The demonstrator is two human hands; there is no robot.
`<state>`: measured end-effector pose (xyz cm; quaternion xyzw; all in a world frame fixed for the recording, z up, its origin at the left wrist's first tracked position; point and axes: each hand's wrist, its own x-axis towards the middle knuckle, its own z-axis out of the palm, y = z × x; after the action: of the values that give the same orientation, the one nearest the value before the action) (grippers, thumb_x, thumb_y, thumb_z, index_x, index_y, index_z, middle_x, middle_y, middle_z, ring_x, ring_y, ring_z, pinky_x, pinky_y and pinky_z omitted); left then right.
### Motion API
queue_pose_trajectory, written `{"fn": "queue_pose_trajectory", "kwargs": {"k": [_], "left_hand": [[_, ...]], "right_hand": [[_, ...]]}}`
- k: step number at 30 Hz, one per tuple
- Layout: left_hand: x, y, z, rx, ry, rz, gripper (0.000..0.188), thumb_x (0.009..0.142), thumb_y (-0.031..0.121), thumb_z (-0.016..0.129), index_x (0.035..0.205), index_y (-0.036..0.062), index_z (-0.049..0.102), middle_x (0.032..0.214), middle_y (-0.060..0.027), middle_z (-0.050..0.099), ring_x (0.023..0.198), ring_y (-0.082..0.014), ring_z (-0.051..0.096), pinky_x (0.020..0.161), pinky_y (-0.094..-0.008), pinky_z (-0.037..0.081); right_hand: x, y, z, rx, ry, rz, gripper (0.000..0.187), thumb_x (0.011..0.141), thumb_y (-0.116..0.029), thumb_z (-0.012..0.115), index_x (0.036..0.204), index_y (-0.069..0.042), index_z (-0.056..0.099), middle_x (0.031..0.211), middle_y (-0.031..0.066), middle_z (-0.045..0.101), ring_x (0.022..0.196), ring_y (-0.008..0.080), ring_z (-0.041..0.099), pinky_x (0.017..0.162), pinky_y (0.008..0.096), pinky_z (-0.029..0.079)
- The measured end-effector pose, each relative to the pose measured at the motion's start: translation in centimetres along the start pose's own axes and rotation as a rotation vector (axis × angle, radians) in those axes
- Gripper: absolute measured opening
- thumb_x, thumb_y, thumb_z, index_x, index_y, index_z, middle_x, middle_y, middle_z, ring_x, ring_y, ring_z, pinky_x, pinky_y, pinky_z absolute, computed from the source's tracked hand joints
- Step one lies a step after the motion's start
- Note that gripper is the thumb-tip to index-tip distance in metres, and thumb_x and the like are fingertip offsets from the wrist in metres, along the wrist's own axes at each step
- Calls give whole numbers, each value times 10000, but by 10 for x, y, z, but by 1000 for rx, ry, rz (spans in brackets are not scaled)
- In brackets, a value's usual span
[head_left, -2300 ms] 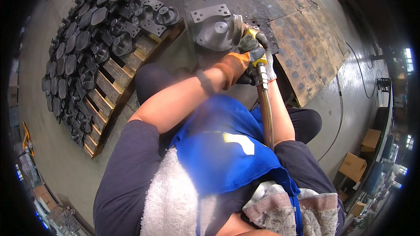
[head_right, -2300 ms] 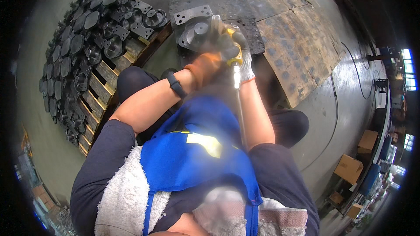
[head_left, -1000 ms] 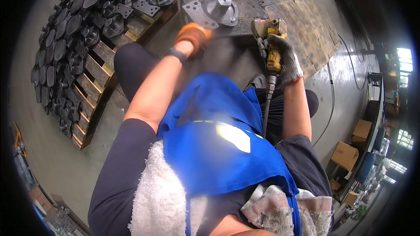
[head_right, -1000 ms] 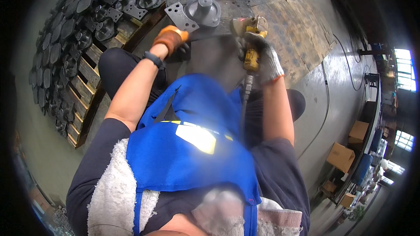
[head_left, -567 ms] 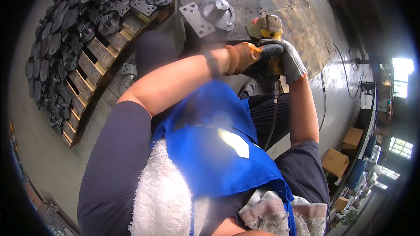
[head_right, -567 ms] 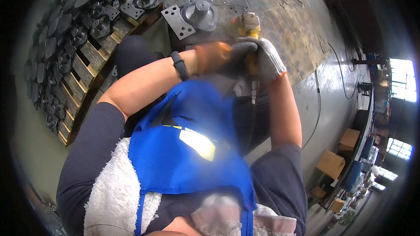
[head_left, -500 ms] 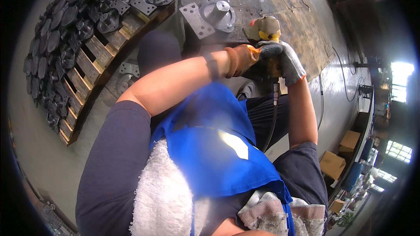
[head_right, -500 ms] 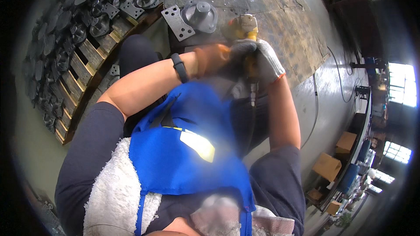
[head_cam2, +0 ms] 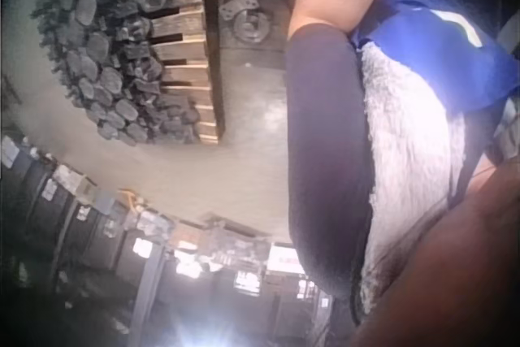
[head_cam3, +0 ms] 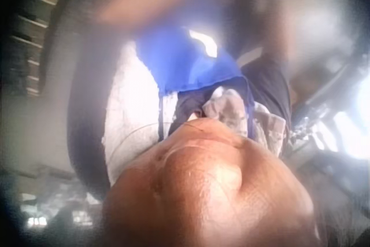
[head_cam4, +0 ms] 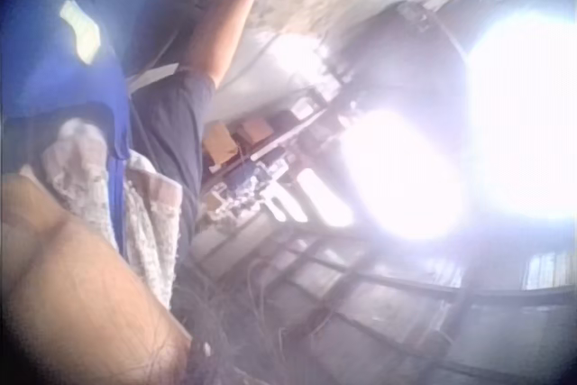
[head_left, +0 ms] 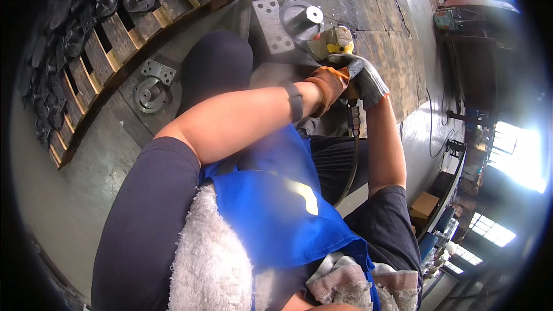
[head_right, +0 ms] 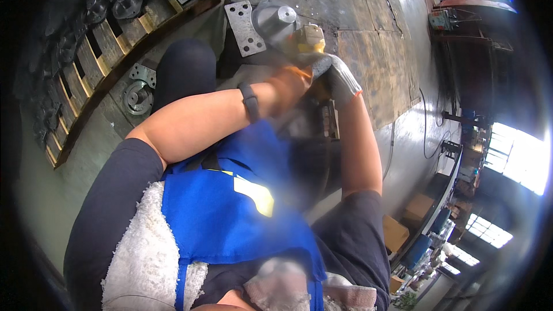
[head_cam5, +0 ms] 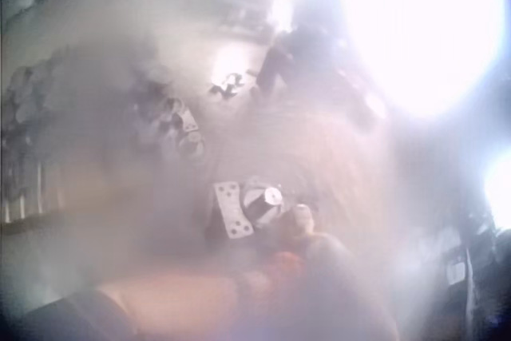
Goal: The person uses a handheld angle grinder to smooth the surface of metal parts. They pick up each part from a pile, grind it while seated on the floor, and place the finished piece onto a wooden pallet.
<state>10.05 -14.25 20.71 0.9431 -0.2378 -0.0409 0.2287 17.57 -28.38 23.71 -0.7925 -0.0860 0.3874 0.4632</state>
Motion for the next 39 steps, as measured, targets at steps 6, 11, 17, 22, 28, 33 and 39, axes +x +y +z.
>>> {"fn": "queue_pose_trajectory", "kwargs": {"k": [6,11,17,22,28,33,39], "left_hand": [[-21,3,-60,-59,-205,-135,798,703,203,840,1386,102,441,1291,-132,631,1086,-292,675,835,-402,582],[-18,0,-62,-15,-253,-95,645,786,222,771,1347,120,469,1251,-134,653,1076,-302,678,828,-416,582],[-19,0,-31,-485,-3,-274,601,880,553,556,1202,48,603,1146,-169,686,1017,-304,690,849,-395,532],[-15,-2,-33,-1055,-96,-577,689,898,635,455,1198,45,647,1080,-184,698,1048,-323,664,919,-381,480],[-34,1,-62,-497,-18,-296,541,988,548,382,1252,143,624,1117,-156,697,1063,-342,654,968,-388,485],[-34,-8,-44,-962,-69,-509,675,905,630,450,1191,53,654,1130,-187,692,1087,-335,652,954,-392,479],[-39,-9,-37,-1149,-25,-594,650,849,611,541,1093,29,702,1086,-156,716,1055,-309,664,933,-360,482]], "right_hand": [[7,-22,14,-300,-74,-267,430,795,-34,737,1211,12,642,1099,49,684,954,116,627,869,296,534],[19,-4,4,-492,-36,-262,364,852,-27,666,1212,20,638,1114,61,681,977,146,636,893,309,531],[-3,-11,16,438,24,-54,358,901,-26,595,1256,18,603,1172,90,663,1048,182,632,957,334,514],[1,-16,10,426,9,-38,338,947,-52,532,1277,-9,593,1182,109,658,1077,215,631,982,359,509],[15,7,-3,724,28,43,364,979,-115,478,1312,12,553,1250,148,630,1117,260,618,1004,386,497],[-4,-41,42,555,150,125,362,972,-92,477,1310,11,561,1252,145,632,1125,250,618,1020,384,485],[9,-15,35,588,95,64,361,961,-62,496,1310,1,565,1219,131,650,1090,245,633,988,381,508]]}}
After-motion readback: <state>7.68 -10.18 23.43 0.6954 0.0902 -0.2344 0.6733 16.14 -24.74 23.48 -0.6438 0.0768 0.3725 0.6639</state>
